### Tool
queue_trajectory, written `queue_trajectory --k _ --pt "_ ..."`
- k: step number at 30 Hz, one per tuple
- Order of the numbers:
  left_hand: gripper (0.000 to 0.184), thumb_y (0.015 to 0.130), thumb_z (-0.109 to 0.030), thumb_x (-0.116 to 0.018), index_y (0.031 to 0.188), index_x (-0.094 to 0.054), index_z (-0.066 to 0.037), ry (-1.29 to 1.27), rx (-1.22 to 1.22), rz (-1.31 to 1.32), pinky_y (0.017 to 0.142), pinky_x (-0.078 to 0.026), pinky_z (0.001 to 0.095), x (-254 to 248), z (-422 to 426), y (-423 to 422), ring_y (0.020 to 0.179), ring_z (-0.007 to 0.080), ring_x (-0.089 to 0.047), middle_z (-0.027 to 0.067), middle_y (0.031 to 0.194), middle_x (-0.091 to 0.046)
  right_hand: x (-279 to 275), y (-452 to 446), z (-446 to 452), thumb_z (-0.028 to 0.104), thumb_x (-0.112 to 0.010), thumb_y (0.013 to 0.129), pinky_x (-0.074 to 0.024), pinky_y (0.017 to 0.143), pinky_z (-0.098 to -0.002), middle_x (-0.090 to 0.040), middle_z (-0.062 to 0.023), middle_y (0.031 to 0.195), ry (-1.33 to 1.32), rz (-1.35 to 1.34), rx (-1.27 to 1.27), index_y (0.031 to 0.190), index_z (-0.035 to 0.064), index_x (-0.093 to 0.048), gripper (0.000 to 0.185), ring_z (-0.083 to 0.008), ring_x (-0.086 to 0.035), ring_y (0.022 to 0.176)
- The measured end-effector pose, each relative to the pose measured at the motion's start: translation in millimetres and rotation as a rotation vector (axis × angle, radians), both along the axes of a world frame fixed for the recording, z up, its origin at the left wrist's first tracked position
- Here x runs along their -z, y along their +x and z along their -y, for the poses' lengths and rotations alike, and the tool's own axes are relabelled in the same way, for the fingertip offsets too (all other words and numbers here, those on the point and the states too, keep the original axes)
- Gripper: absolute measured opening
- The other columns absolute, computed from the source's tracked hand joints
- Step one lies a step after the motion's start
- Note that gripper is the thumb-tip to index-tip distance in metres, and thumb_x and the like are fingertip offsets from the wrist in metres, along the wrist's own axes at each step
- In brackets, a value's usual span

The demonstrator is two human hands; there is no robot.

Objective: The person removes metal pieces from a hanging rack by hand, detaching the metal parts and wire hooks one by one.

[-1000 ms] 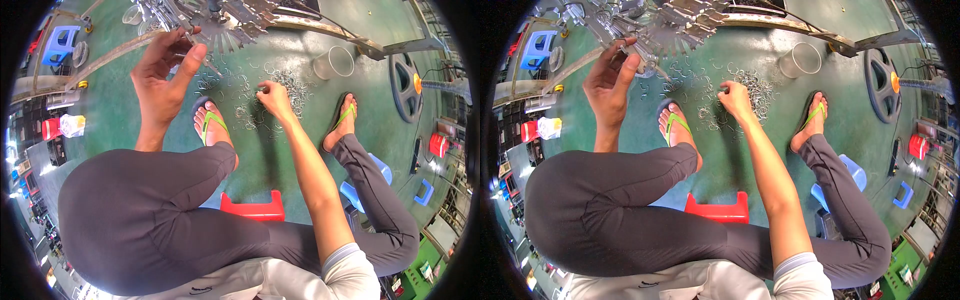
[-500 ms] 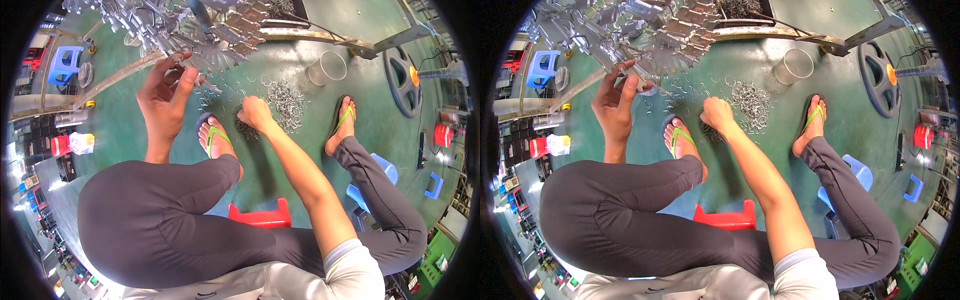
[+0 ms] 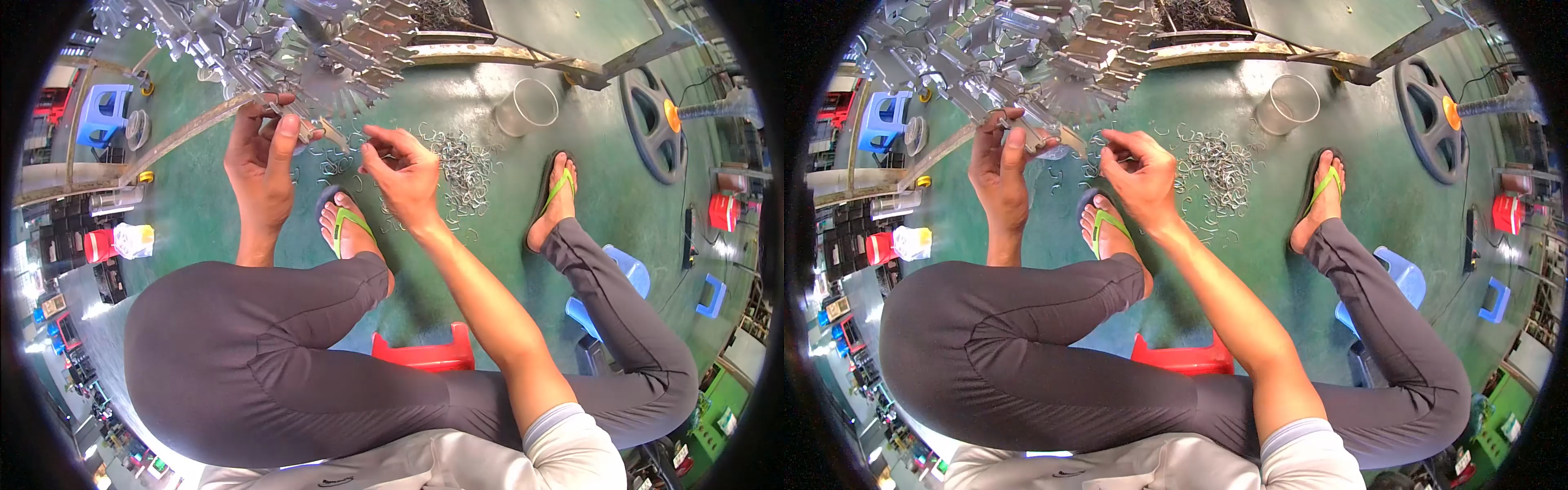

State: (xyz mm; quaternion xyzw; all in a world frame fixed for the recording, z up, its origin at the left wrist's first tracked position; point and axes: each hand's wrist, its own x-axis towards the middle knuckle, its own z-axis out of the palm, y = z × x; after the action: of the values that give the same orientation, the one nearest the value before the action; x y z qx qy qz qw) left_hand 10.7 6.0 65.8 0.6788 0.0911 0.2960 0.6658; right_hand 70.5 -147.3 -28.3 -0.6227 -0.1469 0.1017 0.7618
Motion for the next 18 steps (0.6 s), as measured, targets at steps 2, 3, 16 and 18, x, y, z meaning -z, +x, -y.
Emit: queue_trajectory --k 2,3,16,18 --pt "0.035 0.103 -0.011 -0.065 0.133 -0.054 0.002 0.002 0.019 -0.021 0.083 -0.061 0.0349 0.8 -1.3 -1.3 0.097 0.016 -0.066 0.0132 0.127 -0.061 -2.8 -2.3 -4.7 0.003 -0.073 0.087 -0.055 0.067 -0.0247 -0.07 -0.007 0.089 0.003 0.034 0.014 0.113 -0.0011 -0.076 0.026 -0.0106 -0.067 0.074" --pt "0.036 0.103 -0.012 -0.065 0.135 -0.054 0.001 0.002 0.026 -0.031 0.084 -0.06 0.0346 1.3 -2.1 -2.4 0.098 0.0159 -0.065 0.0125 0.127 -0.061 -7.2 -2.6 -6.1 0.002 -0.072 0.087 -0.0548 0.067 -0.0254 -0.07 -0.0073 0.089 -0.023 0.091 0.001 0.113 -0.0009 -0.076 0.027 -0.0112 -0.067 0.073" --pt "0.088 0.086 0.005 -0.08 0.158 -0.031 -0.004 0.27 -0.056 -0.023 0.086 -0.056 0.031 24.2 8.6 4.7 0.101 0.0173 -0.067 0.0085 0.112 -0.063 -23.0 0.7 -13.7 0.001 -0.069 0.085 -0.0533 0.066 -0.0326 -0.065 -0.0128 0.087 -0.112 0.337 -0.135 0.112 -0.004 -0.073 0.027 -0.0202 -0.067 0.069" --pt "0.088 0.085 0.006 -0.08 0.158 -0.03 -0.004 0.285 -0.072 -0.027 0.084 -0.057 0.0305 23.9 10.8 3.8 0.099 0.0178 -0.068 0.009 0.111 -0.064 -23.9 -0.3 -12.8 0.001 -0.069 0.086 -0.0538 0.066 -0.0323 -0.065 -0.0131 0.087 -0.116 0.347 -0.135 0.112 -0.0045 -0.073 0.027 -0.0202 -0.067 0.07"
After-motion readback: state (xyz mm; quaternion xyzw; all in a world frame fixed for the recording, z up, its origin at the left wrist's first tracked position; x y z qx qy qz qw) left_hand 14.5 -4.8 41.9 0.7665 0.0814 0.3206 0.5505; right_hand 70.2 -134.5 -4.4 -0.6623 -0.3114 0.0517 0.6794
